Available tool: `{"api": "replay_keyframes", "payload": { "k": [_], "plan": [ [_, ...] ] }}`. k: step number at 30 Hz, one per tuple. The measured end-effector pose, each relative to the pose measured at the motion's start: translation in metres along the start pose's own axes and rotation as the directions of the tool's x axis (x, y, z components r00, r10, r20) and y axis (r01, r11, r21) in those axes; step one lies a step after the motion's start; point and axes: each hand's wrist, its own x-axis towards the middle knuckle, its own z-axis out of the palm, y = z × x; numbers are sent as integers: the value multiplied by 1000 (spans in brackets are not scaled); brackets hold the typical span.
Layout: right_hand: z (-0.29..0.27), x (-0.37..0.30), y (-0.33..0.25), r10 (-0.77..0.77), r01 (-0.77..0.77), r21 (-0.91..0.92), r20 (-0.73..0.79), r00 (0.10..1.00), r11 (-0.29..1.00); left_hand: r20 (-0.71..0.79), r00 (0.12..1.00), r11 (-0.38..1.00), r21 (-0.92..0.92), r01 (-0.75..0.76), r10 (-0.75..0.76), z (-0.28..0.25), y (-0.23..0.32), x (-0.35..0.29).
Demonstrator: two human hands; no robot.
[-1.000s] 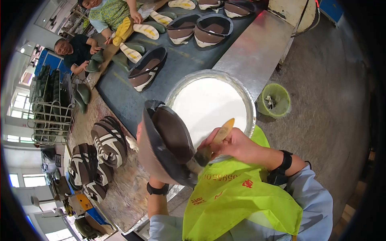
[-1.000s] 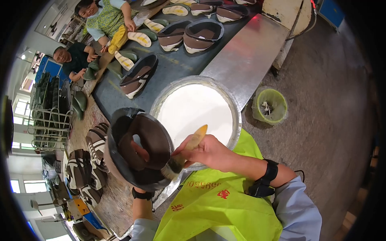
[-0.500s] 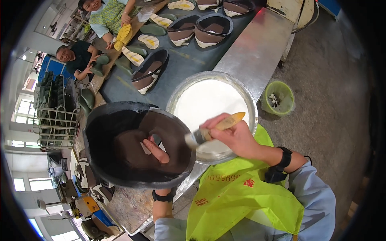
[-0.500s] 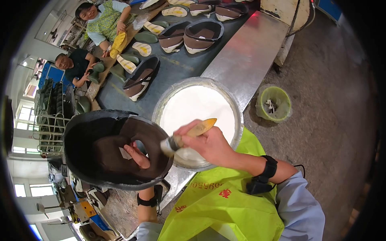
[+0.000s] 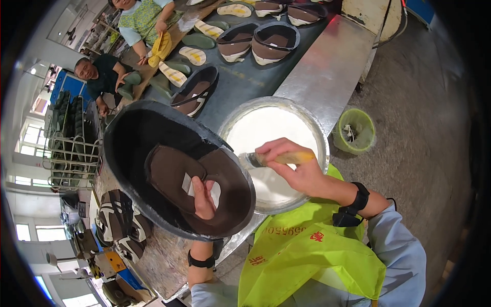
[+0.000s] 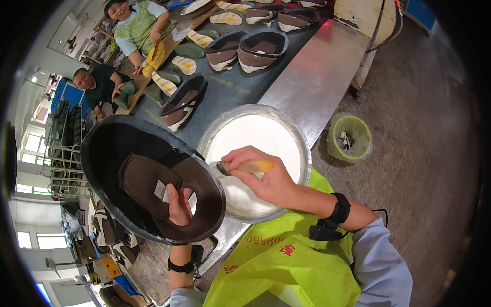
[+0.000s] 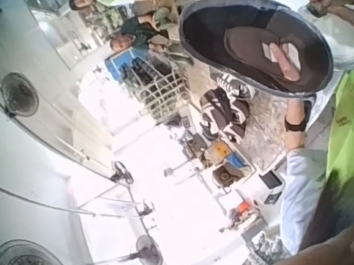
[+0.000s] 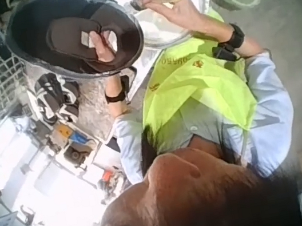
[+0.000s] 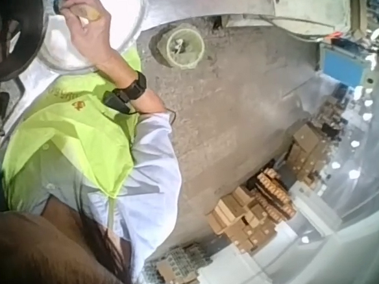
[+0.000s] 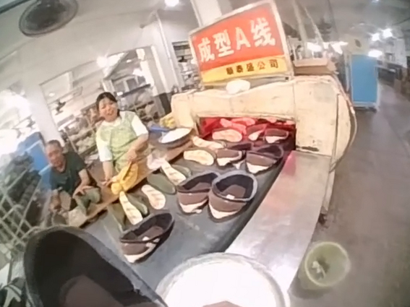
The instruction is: The recorder applies a white liquid adhesive to the inner edges of shoe uppers using a brush.
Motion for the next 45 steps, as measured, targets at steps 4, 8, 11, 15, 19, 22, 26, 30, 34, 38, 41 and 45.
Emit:
{"api": "replay_keyframes", "payload": {
  "k": [4,8,11,15,19,22,26,30,34,38,41,45],
  "plan": [
    [15,-14,-9,81,-101,216,97,992,971,12,998,998,16,55,-55,-19,-5,8],
    [16,-22,-7,185,-219,261,147,972,940,-78,991,993,-38,108,-111,-26,-9,22],
    [11,-13,12,103,-102,158,-2,995,982,38,986,985,-50,165,-163,-18,-3,35],
    [5,6,22,154,-118,187,-192,969,975,28,957,957,-4,289,-289,-43,0,82],
    [-5,21,26,76,-49,120,-238,968,992,10,998,979,195,55,-58,-110,-3,191],
    [-16,25,26,116,-72,146,-317,941,987,-122,796,800,23,599,-592,-113,7,258],
    [-33,24,37,242,-208,127,-402,883,970,-35,574,553,229,801,-818,-114,-32,303],
    [-28,27,39,325,-242,230,-462,826,943,334,567,641,566,519,-753,-119,-102,316],
    [-25,39,52,348,-309,160,-434,831,937,244,583,626,425,654,-775,-106,-119,326],
    [-14,47,49,352,-304,186,-358,865,934,-68,773,610,573,548,-631,-147,-138,322],
    [-10,41,50,293,-259,144,-322,900,955,-113,843,533,729,430,-526,-155,-127,301],
    [-7,25,36,227,-203,108,-314,922,973,64,927,37,998,-54,-370,-216,-127,256]
  ]
}}
